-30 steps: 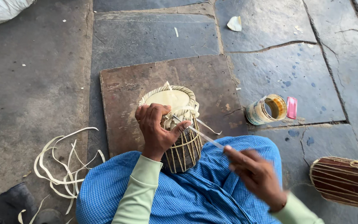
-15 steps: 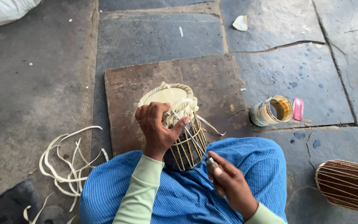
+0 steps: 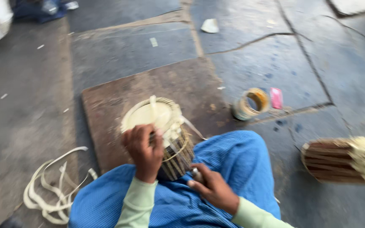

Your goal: The person sits cross-legged on the ground with a small drum on their lap and laces a flat leather strap around its rim. They thread the strap through the drum's side loops, pull it tight by hand, and use a wooden-handled awl to help tighten and seat the strap around the drum head.

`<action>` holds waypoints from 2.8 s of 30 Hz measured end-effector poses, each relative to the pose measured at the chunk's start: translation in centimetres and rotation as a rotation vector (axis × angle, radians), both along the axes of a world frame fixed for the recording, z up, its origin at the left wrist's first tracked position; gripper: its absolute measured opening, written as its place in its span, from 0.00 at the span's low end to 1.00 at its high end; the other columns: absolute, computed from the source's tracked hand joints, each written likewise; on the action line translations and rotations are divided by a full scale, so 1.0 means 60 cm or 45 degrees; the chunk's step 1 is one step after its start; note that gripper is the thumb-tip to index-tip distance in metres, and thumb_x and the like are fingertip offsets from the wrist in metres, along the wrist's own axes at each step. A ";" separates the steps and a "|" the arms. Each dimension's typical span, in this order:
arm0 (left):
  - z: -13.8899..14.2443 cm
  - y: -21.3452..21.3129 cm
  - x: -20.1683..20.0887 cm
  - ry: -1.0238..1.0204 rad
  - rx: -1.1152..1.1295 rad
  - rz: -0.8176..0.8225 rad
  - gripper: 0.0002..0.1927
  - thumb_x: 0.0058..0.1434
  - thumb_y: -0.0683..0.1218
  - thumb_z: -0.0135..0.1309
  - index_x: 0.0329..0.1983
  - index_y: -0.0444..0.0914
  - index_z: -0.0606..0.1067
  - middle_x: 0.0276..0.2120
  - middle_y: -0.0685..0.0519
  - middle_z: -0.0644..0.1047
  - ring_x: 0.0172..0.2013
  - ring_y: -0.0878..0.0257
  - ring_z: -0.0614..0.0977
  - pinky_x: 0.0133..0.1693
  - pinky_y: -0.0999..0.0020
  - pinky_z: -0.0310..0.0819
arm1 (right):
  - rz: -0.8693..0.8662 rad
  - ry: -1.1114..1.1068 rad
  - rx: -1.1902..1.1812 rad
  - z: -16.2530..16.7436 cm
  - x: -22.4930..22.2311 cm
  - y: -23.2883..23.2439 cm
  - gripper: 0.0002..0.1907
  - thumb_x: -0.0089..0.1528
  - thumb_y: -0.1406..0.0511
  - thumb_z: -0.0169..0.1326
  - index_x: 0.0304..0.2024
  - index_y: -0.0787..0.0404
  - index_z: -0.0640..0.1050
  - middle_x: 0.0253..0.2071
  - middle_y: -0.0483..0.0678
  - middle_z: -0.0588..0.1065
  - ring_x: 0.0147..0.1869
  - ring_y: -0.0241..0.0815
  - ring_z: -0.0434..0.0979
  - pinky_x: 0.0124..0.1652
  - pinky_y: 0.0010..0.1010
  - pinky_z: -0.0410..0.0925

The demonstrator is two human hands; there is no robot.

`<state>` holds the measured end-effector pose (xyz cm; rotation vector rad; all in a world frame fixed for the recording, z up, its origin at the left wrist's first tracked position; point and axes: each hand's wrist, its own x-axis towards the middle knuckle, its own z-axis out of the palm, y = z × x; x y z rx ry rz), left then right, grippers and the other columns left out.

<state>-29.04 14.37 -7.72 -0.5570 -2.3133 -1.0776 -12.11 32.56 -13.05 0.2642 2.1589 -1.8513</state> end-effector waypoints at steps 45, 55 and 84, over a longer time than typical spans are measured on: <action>-0.098 0.063 0.146 -0.108 0.463 -0.314 0.22 0.77 0.48 0.54 0.57 0.25 0.63 0.54 0.32 0.71 0.52 0.48 0.82 0.52 0.58 0.81 | -0.005 0.821 -0.483 0.226 0.062 0.140 0.08 0.73 0.65 0.58 0.50 0.62 0.81 0.42 0.47 0.77 0.44 0.36 0.76 0.45 0.32 0.70; 0.012 0.031 0.267 -0.379 0.493 -0.164 0.15 0.72 0.50 0.52 0.45 0.32 0.80 0.36 0.47 0.83 0.37 0.61 0.84 0.42 0.62 0.79 | 0.246 0.833 -0.011 0.176 0.070 0.073 0.08 0.67 0.67 0.59 0.49 0.62 0.80 0.39 0.50 0.78 0.44 0.46 0.82 0.43 0.34 0.73; 0.036 0.044 0.278 -0.564 0.206 -0.732 0.16 0.68 0.47 0.54 0.52 0.33 0.80 0.44 0.46 0.83 0.43 0.58 0.86 0.43 0.65 0.81 | 0.076 0.406 -0.146 0.113 0.087 0.063 0.09 0.66 0.65 0.57 0.42 0.65 0.81 0.31 0.44 0.80 0.33 0.32 0.80 0.34 0.25 0.74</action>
